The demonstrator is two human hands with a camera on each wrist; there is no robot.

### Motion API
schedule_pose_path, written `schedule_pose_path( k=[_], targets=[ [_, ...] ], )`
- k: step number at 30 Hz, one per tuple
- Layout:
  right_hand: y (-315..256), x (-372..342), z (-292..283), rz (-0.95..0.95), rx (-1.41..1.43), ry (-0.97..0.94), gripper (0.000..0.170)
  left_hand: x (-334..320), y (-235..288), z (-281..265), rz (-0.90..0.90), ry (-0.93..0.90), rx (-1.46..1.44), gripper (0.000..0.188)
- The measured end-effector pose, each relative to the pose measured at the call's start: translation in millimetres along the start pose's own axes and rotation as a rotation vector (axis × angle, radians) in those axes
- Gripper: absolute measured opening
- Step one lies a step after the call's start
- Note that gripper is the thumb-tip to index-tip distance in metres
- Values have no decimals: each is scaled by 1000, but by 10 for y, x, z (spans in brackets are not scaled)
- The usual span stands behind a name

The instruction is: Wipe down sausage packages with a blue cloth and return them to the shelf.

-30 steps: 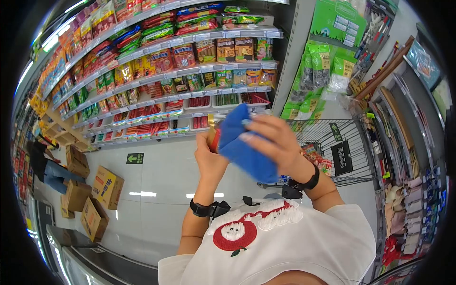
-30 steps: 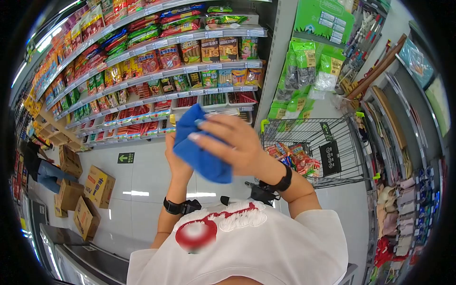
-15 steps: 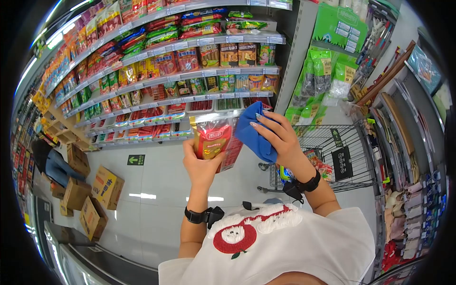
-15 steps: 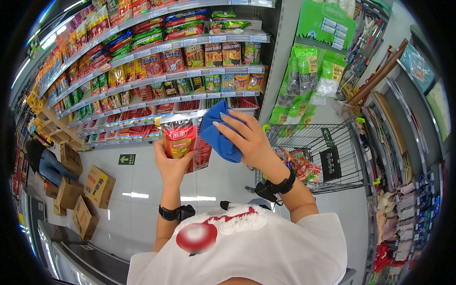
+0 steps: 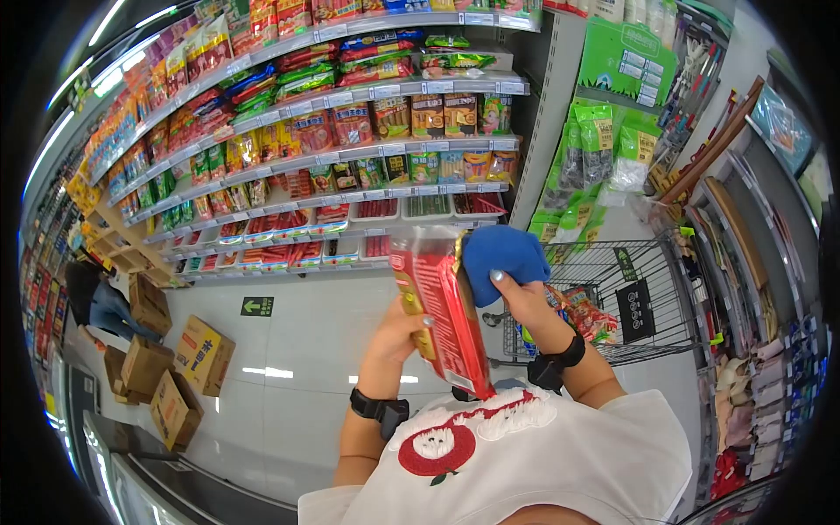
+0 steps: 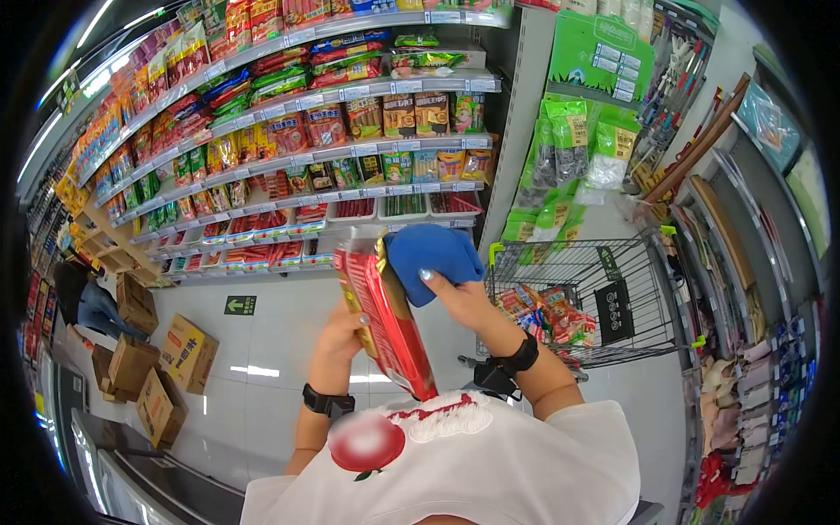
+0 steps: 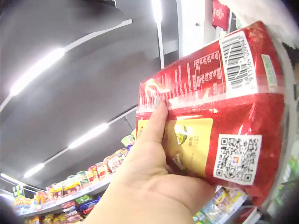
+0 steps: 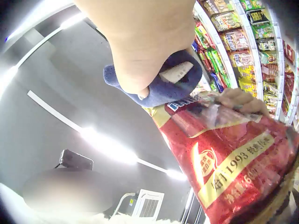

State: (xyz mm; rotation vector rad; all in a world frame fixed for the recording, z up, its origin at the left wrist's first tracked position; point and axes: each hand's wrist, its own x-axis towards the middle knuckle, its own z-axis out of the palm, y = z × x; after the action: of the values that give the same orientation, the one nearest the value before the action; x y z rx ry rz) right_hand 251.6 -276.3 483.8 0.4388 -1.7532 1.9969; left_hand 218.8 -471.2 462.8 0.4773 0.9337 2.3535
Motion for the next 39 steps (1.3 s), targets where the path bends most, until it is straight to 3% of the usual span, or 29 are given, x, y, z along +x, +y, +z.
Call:
schedule_pose_path(
  k=[2, 5, 8, 9, 12, 17, 20, 24, 26, 30, 31, 33, 36, 39],
  targets=[
    [29, 37, 52, 1, 105, 29, 37, 23, -94, -19, -68, -76, -38, 60],
    [-65, 125, 62, 190, -53, -48, 36, 53, -154, -75, -155, -131, 11, 70],
    [83, 234, 74, -42, -290, -159, 34, 58, -196, -92, -193, -187, 12, 74],
    [87, 202, 104, 120, -48, -115, 34, 64, -209, -92, -190, -207, 7, 73],
    [63, 199, 40, 188, 11, -71, 38, 65, -257, -127, -174, -189, -18, 72],
    [-159, 188, 24, 160, 398, 38, 40, 88, -278, -72, -173, -207, -23, 71],
    [-83, 180, 7, 245, 437, 93, 38, 119, -389, -122, -183, -209, -91, 66],
    [100, 150, -33, 170, -20, 21, 39, 125, -584, -200, -269, -99, -275, 62],
    [45, 224, -52, 82, -164, -87, 38, 144, -643, -249, -227, -49, -230, 61],
    [111, 219, -162, 312, -195, -98, 40, 158, -580, -357, -157, 127, -190, 61],
    [87, 195, -164, 304, -132, -82, 39, 143, -546, -371, -32, 247, -142, 59],
    [-1, 120, -142, 287, 0, -48, 39, 117, -384, -445, 135, 228, -119, 54],
    [-90, 46, -263, 322, 124, -382, 41, 110, -74, -393, 301, 275, -186, 49],
    [-72, 123, -258, 93, 37, -640, 49, 139, 41, -445, 392, 340, -349, 45]
  ],
)
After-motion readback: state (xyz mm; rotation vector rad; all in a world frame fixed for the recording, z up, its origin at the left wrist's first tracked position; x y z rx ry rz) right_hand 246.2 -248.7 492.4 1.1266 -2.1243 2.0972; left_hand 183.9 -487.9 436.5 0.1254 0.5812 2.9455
